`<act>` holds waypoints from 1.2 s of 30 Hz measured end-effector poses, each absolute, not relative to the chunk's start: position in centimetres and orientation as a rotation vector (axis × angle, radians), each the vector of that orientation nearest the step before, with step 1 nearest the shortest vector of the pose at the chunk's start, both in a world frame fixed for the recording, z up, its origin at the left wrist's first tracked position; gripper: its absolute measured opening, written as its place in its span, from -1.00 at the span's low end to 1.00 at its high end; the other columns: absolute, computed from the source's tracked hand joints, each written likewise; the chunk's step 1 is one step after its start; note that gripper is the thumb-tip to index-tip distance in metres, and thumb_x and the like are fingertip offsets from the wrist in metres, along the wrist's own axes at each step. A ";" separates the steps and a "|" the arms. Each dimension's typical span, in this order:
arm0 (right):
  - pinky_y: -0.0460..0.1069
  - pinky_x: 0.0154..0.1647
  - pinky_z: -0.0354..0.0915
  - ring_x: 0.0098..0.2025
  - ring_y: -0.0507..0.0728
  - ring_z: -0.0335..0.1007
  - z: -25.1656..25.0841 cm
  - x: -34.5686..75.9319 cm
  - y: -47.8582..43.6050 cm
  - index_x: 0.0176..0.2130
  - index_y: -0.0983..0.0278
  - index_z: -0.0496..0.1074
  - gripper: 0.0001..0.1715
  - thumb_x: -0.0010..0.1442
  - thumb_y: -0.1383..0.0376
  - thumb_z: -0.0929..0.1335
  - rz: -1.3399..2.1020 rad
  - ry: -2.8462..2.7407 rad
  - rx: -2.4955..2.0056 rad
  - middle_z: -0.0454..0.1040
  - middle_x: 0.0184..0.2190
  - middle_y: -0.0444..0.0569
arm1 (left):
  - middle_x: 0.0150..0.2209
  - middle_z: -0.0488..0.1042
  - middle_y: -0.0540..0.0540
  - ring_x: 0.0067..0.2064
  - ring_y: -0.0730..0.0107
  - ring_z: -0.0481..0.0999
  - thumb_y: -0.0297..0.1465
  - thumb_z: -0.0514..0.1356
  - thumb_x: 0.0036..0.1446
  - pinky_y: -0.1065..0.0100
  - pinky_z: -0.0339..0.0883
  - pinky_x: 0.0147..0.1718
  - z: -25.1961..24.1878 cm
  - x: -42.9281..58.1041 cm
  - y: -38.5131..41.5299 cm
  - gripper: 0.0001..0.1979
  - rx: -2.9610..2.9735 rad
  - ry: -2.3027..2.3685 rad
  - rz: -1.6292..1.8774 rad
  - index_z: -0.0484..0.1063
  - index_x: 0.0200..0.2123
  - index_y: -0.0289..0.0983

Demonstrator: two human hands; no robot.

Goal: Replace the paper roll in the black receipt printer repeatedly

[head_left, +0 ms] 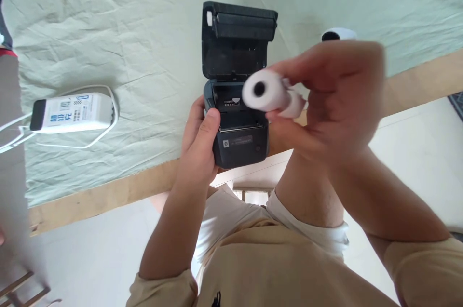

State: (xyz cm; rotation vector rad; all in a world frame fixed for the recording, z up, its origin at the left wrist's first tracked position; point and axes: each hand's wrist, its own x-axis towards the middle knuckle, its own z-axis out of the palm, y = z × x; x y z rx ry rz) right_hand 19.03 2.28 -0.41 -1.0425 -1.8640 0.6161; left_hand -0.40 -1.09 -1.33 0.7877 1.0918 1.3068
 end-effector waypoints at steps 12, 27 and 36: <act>0.13 -0.04 0.59 -0.06 0.15 0.70 -0.3 17.4 3.4 -0.26 0.13 0.36 -0.70 0.16 0.55 0.34 0.265 -2.070 -0.911 0.73 -0.10 -0.20 | 0.04 0.68 -0.08 0.33 -0.02 0.57 -0.08 0.33 0.38 0.16 0.64 0.10 -1.7 -0.4 -1.0 -0.67 0.793 1.037 1.300 0.55 0.02 -0.17; 0.16 -0.14 0.41 -0.14 0.16 0.58 -2.0 17.7 0.1 -0.23 0.16 0.41 -0.82 0.43 0.17 0.39 0.253 -2.039 -0.673 0.60 -0.20 -0.08 | -0.10 0.65 -0.05 -0.13 0.20 0.70 -0.32 0.52 0.10 0.30 0.64 -0.25 -2.0 -1.3 -0.9 -0.56 0.894 1.059 1.226 0.48 0.00 -0.14; 0.25 0.40 0.36 0.50 0.31 0.25 -1.5 18.9 4.0 0.41 -0.08 -0.02 -0.30 0.41 0.05 0.29 0.628 -1.811 -1.099 0.05 0.58 -0.09 | -0.06 0.64 -0.10 -0.05 0.07 0.69 -0.34 0.47 0.14 0.21 0.65 -0.15 -2.2 -1.5 -1.2 -0.55 0.900 1.092 1.223 0.52 0.09 -0.11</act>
